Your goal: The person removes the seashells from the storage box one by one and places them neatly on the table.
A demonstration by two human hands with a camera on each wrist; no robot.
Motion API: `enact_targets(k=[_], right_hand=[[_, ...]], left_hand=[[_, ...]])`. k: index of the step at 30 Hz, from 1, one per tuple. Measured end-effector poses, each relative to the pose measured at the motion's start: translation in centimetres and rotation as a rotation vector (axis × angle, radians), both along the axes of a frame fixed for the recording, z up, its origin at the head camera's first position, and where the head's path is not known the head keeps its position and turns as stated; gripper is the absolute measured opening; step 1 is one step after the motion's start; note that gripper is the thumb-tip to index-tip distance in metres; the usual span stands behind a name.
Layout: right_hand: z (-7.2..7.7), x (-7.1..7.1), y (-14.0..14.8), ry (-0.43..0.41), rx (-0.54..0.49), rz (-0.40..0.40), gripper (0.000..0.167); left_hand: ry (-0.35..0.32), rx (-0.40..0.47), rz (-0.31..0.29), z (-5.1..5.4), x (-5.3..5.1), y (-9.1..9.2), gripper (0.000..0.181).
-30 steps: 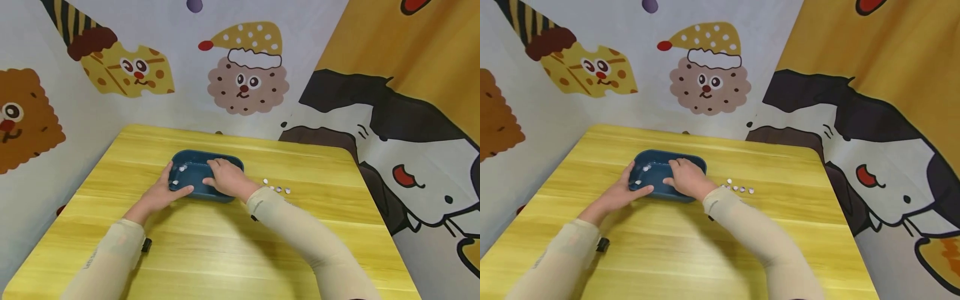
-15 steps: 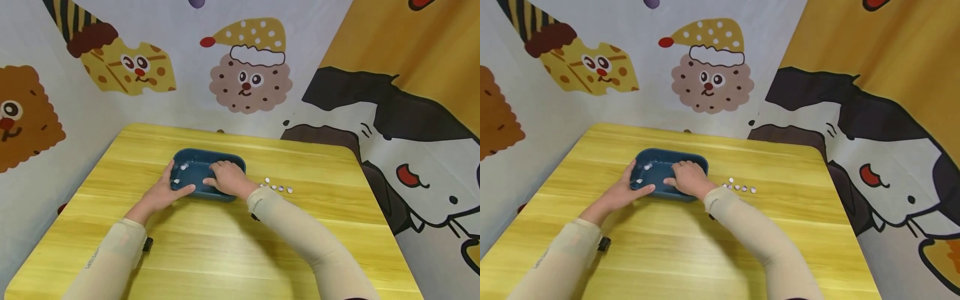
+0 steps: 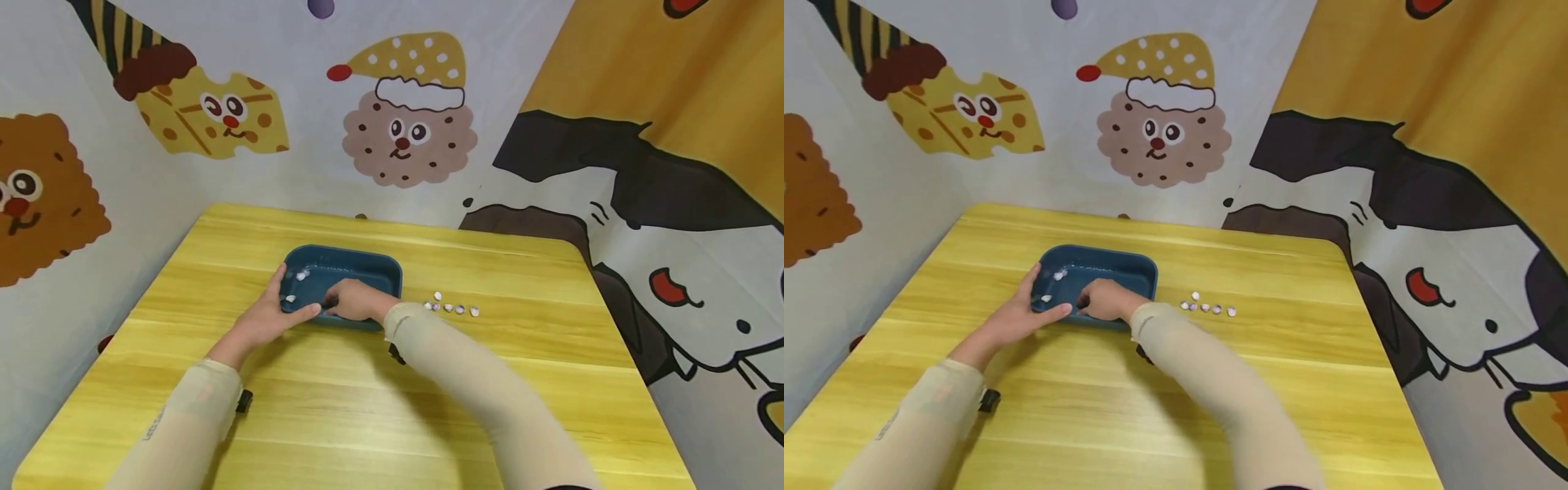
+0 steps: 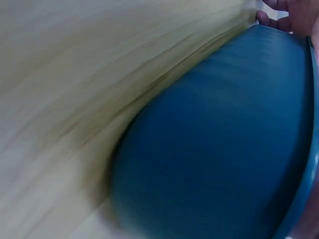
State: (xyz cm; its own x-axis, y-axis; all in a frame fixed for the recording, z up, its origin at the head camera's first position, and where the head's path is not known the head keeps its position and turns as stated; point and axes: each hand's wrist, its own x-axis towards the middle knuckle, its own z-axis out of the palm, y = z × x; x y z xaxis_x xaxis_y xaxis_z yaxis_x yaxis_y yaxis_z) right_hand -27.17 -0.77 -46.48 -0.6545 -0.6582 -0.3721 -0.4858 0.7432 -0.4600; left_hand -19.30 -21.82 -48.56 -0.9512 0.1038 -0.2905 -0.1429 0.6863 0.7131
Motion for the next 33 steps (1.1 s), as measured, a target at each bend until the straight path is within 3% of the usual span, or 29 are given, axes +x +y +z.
enact_targets(k=[7, 11, 18, 22, 28, 33], right_hand=[[-0.6, -1.0, -3.1, -0.131, -0.093, -0.030, 0.044], [-1.3, -1.4, -4.9, -0.066, -0.071, -0.008, 0.038], [-2.0, -1.4, -6.6, 0.145, -0.098, 0.094, 0.016], [-2.3, -1.2, -5.9, 0.153, -0.178, 0.101, 0.014], [-2.4, -1.0, -5.8, 0.138, -0.207, 0.128, 0.038], [-1.0, -0.7, -5.0, 0.240, -0.161, 0.138, 0.027]], left_hand=[[0.002, 0.064, -0.025, 0.1, -0.2, 0.0, 0.128], [0.012, 0.097, -0.045, -0.1, -0.2, 0.0, 0.126], [0.016, 0.120, -0.061, 0.3, 0.1, -0.3, 0.129], [0.007, 0.125, -0.068, 0.3, 0.3, 0.1, 0.131], [0.009, 0.130, -0.098, 0.2, 0.2, -0.2, 0.130], [0.028, 0.084, -0.090, 0.2, 0.2, -0.5, 0.126]])
